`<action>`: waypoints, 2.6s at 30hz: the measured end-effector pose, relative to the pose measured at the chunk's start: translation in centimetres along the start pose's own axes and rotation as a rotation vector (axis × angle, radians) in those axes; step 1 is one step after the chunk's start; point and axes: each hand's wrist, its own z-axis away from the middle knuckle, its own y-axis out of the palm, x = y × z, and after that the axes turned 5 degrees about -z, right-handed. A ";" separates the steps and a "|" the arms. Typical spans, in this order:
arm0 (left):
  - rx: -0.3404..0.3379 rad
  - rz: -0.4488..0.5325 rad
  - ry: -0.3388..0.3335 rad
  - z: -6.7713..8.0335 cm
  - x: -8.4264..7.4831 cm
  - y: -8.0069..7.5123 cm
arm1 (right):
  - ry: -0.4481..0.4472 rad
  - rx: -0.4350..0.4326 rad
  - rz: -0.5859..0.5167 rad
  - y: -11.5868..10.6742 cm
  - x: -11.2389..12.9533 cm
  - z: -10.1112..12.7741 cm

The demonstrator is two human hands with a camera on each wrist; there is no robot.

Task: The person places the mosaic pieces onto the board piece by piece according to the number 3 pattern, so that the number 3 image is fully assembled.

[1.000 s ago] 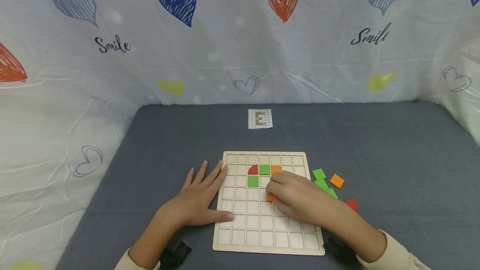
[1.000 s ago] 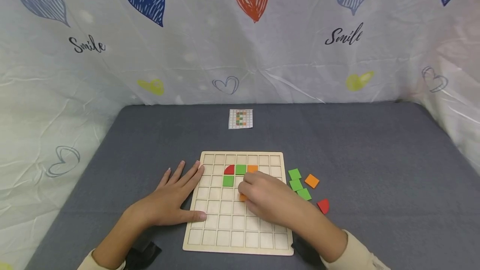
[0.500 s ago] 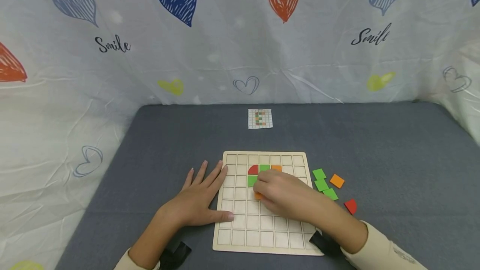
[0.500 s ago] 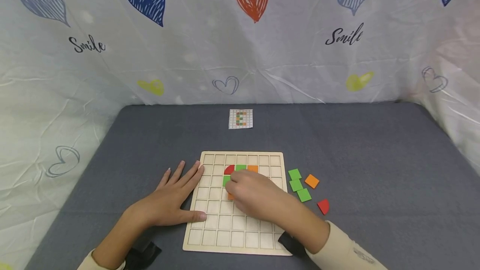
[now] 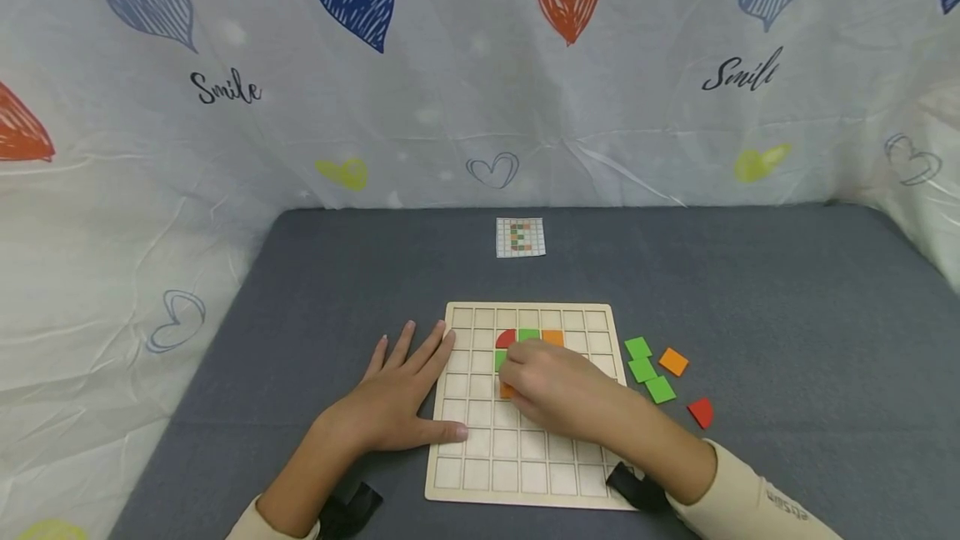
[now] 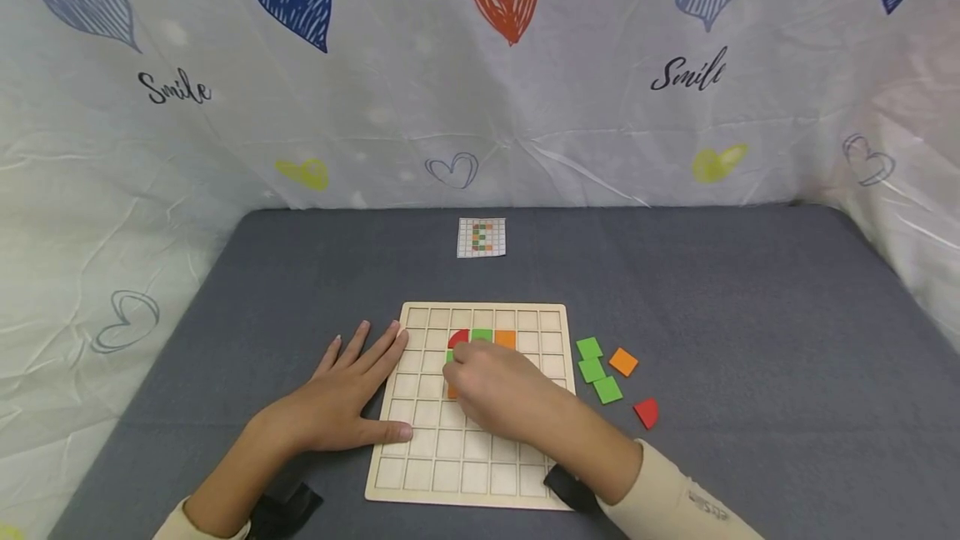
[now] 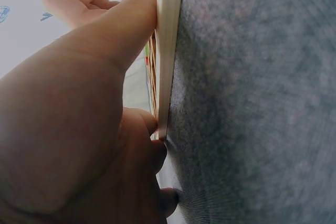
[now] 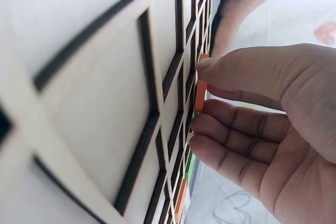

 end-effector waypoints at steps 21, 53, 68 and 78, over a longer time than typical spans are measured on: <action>-0.001 0.004 -0.005 0.0 0.1 0.0 | -0.056 0.016 -0.029 0.2 0.2 0.2; -0.005 0.005 -0.006 0.0 0.0 0.1 | 0.075 -0.147 0.006 -3.1 -3.5 9.2; -0.003 0.011 -0.012 0.0 0.0 0.1 | 0.285 -0.077 0.029 -4.2 -5.0 12.9; -0.012 0.013 -0.002 0.0 -0.1 0.0 | 0.332 -0.049 0.021 -4.3 -5.5 13.6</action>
